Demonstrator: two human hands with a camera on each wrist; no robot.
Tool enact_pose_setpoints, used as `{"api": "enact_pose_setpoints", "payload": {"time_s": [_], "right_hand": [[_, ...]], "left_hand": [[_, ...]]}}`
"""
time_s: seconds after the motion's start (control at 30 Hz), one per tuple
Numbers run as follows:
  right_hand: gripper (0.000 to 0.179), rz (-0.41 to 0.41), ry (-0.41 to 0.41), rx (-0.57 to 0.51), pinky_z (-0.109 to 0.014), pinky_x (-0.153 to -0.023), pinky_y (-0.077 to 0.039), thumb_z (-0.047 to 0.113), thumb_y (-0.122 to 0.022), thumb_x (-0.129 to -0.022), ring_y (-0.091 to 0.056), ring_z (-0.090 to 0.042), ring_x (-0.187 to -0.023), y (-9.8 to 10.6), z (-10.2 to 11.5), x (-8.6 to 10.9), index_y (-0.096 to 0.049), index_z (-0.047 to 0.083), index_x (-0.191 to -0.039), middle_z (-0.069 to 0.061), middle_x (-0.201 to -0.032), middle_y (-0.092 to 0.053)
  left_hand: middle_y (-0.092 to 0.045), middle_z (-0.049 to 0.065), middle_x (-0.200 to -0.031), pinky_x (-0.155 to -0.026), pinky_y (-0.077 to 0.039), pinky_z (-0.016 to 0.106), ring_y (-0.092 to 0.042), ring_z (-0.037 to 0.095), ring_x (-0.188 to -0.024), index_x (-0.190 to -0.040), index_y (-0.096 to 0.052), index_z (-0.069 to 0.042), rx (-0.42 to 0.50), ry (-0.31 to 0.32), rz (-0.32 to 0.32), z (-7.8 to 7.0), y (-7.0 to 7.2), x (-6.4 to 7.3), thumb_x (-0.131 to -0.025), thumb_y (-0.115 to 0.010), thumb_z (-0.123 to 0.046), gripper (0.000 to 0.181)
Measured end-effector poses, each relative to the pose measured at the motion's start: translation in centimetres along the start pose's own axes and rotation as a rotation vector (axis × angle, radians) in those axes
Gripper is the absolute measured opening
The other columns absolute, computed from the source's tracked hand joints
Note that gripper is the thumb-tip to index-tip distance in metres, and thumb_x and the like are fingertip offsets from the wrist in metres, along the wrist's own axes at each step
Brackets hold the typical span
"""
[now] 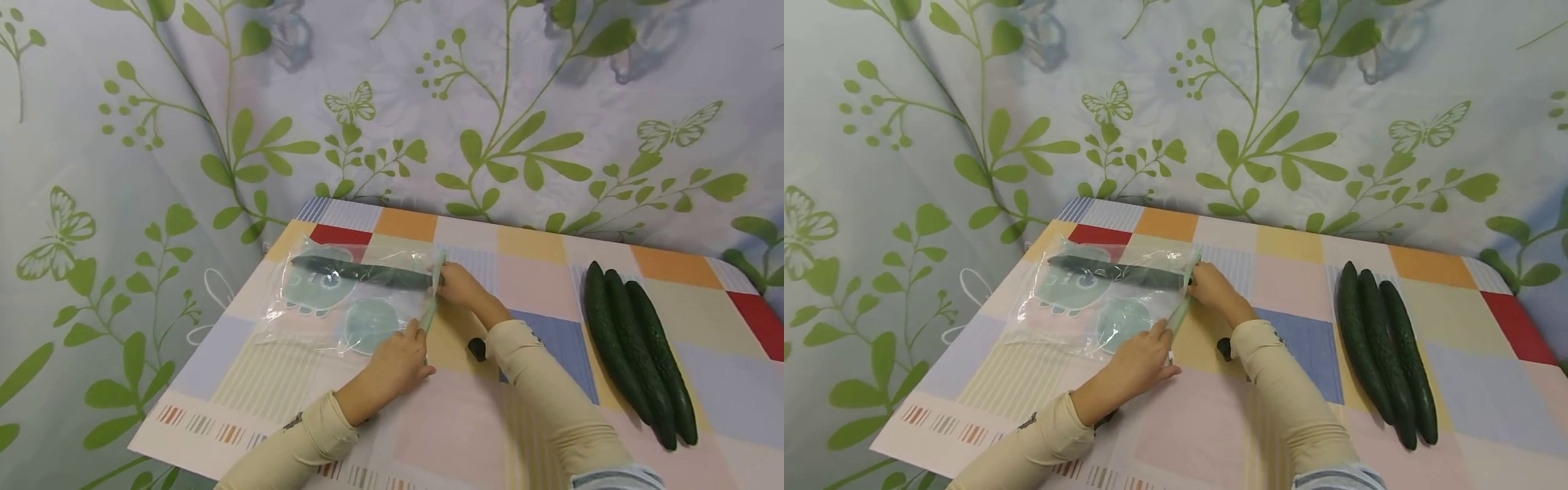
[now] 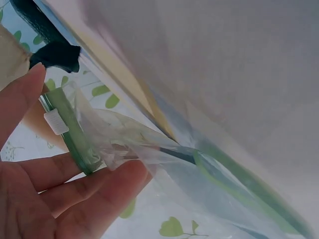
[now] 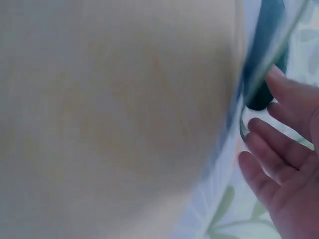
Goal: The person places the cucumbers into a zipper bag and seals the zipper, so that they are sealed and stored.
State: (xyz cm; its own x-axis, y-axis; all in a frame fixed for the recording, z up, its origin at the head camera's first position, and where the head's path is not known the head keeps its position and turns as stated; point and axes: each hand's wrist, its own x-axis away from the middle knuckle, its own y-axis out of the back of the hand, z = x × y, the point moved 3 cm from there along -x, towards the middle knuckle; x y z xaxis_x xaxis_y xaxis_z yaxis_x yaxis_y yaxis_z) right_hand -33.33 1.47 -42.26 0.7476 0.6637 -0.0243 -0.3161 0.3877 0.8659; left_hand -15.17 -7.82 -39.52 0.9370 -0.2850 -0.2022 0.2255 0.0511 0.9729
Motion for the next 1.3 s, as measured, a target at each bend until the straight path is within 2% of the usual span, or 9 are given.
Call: {"api": "enact_pose_setpoints", "payload": {"time_s": [0.17,0.37,0.5,0.67,0.87,0.97,1.07,1.3], "right_hand": [[0.058,0.103,-0.054,0.023,-0.053,-0.101,-0.033,0.022,-0.064,-0.085,-0.038,-0.044,-0.124,2.3,-1.0,2.3,-0.042,-0.004,-0.132,-0.027,-0.134,-0.042],[0.069,0.137,-0.115,0.039,-0.057,-0.102,-0.029,0.03,-0.059,-0.087,-0.028,-0.046,-0.129,5.2,-2.9,5.4,-0.028,0.0,-0.141,-0.03,-0.141,-0.03],[0.073,0.125,-0.173,0.022,-0.06,-0.101,-0.027,0.031,-0.058,-0.088,-0.027,-0.049,-0.128,6.8,-4.3,8.1,-0.022,-0.001,-0.143,-0.033,-0.14,-0.026],[0.075,0.062,-0.255,0.013,-0.061,-0.1,-0.026,0.03,-0.057,-0.089,-0.024,-0.051,-0.127,8.6,-6.1,11.7,-0.018,-0.005,-0.143,-0.036,-0.139,-0.022],[0.083,0.009,-0.415,0.072,-0.066,-0.092,-0.03,0.04,-0.055,-0.089,-0.025,-0.061,-0.119,10.5,-7.5,16.1,-0.014,-0.009,-0.142,-0.042,-0.136,-0.018],[0.088,0.001,-0.499,0.106,-0.068,-0.087,-0.032,0.046,-0.054,-0.087,-0.024,-0.066,-0.114,11.0,-7.9,18.0,-0.012,-0.01,-0.141,-0.045,-0.134,-0.016],[0.089,0.005,-0.568,0.114,-0.07,-0.085,-0.031,0.043,-0.056,-0.087,-0.021,-0.068,-0.112,11.0,-8.2,19.4,-0.01,-0.011,-0.141,-0.047,-0.132,-0.015],[0.09,0.048,-0.662,0.101,-0.071,-0.084,-0.029,0.039,-0.057,-0.087,-0.019,-0.07,-0.11,9.9,-9.1,21.7,-0.009,-0.017,-0.138,-0.05,-0.129,-0.014]], "left_hand": [[-0.055,0.009,-0.109,-0.051,-0.051,0.027,-0.061,0.018,-0.067,-0.098,-0.059,-0.001,0.058,-0.002,0.051,-0.3,0.0,-0.3,-0.071,-0.072,-0.047,0.055],[-0.055,0.009,-0.1,-0.051,-0.05,0.028,-0.059,0.019,-0.062,-0.094,-0.059,0.001,0.08,-0.019,0.025,-0.5,0.0,-0.2,-0.068,-0.075,-0.043,0.053],[-0.054,0.008,-0.094,-0.049,-0.049,0.028,-0.057,0.019,-0.06,-0.091,-0.058,0.0,0.07,-0.032,0.005,-0.7,0.0,-0.1,-0.067,-0.075,-0.043,0.052],[-0.053,0.007,-0.09,-0.047,-0.048,0.027,-0.055,0.019,-0.063,-0.088,-0.058,-0.001,0.04,-0.035,-0.045,-0.9,0.0,-0.1,-0.066,-0.076,-0.045,0.053],[-0.054,0.007,-0.091,-0.045,-0.048,0.025,-0.051,0.019,-0.065,-0.091,-0.059,0.0,-0.004,-0.029,-0.1,-1.1,0.3,-0.1,-0.062,-0.077,-0.048,0.059],[-0.054,0.007,-0.094,-0.043,-0.047,0.023,-0.05,0.018,-0.066,-0.095,-0.06,0.001,-0.03,-0.027,-0.099,-1.0,0.4,-0.1,-0.063,-0.076,-0.05,0.062],[-0.052,0.007,-0.095,-0.041,-0.045,0.022,-0.047,0.018,-0.067,-0.098,-0.06,0.002,-0.027,-0.019,-0.091,-1.1,0.4,-0.1,-0.064,-0.076,-0.05,0.064],[-0.048,0.006,-0.094,-0.039,-0.043,0.021,-0.043,0.017,-0.068,-0.103,-0.059,0.003,-0.054,-0.023,-0.133,-1.4,0.6,-0.2,-0.063,-0.076,-0.052,0.07]]}}
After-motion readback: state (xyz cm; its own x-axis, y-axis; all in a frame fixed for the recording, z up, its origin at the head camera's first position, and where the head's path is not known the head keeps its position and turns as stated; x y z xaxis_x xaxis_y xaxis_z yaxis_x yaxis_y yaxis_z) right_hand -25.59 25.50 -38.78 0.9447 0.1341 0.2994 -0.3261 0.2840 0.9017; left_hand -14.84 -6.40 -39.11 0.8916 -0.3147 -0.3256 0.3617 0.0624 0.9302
